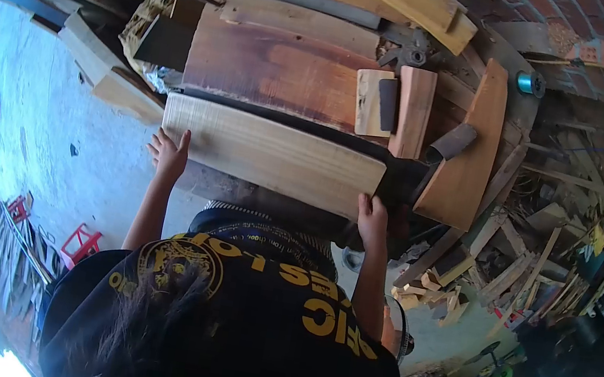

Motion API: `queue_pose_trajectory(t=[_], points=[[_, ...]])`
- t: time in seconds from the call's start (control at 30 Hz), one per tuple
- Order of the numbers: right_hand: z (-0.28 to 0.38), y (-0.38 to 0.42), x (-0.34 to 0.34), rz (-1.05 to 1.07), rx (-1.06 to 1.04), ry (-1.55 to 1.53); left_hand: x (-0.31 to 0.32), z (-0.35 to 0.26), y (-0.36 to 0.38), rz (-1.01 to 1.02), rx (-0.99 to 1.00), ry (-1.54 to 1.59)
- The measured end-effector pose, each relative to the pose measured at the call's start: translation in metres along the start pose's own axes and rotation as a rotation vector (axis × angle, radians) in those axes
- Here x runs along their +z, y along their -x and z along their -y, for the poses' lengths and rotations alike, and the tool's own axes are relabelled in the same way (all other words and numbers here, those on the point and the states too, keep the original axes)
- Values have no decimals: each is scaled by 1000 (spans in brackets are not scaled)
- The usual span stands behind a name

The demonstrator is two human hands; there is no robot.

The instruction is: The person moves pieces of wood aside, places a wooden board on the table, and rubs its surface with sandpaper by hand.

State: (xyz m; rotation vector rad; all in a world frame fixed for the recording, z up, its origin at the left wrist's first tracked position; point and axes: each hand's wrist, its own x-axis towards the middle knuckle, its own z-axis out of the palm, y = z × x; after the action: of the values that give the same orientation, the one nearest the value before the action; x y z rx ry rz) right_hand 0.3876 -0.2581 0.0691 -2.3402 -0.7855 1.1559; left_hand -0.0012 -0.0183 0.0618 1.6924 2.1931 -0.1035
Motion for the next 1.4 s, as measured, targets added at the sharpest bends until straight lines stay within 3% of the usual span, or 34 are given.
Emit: queue_pose_trajectory(t=[0.03, 0.07, 0.23, 0.3, 0.37, 0.43, 0.57, 0.73, 0.77, 0.83, 0.97, 1.03, 1.07, 1.17, 1.2, 1.4], points=[[3, -4, 2, 14, -1, 10, 3, 12, 6, 156, -232, 49], [6, -8, 4, -19, -32, 87, 14, 26, 9, 107, -136, 96], [52, -17, -9, -126, -67, 221, 13, 9, 0, -11, -197, 127], [38, -34, -14, -152, -61, 225, 10, 5, -4, -40, -246, 122], [34, -51, -25, -340, -165, -258, 19, 15, -5, -99, -159, 131], [49, -67, -41, -427, -251, -118, 14, 13, -2, -84, 88, 101], [88, -97, -52, -638, -486, 249, 2, 1, 16, 82, 171, -32], [126, -108, -35, -512, 101, 461, 16, -2, 22, 126, 155, -116], [130, -108, -30, -639, 29, 573, 16, -7, 22, 134, 115, -116], [134, -106, -30, -694, -243, 504, 16, -9, 22, 126, 111, -100], [138, -127, -29, -739, -282, 577, 15, -15, 28, 125, 109, -55], [127, -146, -36, -594, -258, 181, 16, -12, 32, 95, 122, -18], [138, -136, -39, -556, -193, 160, 18, -8, 34, 44, 165, 52], [132, -138, -41, -571, -265, 199, 35, 13, 31, -91, 245, 203], [122, -145, -41, -624, -443, 165, 37, 18, 30, -170, 287, 280], [127, -106, -62, -703, -353, 187, 49, 30, 32, -286, 310, 281]])
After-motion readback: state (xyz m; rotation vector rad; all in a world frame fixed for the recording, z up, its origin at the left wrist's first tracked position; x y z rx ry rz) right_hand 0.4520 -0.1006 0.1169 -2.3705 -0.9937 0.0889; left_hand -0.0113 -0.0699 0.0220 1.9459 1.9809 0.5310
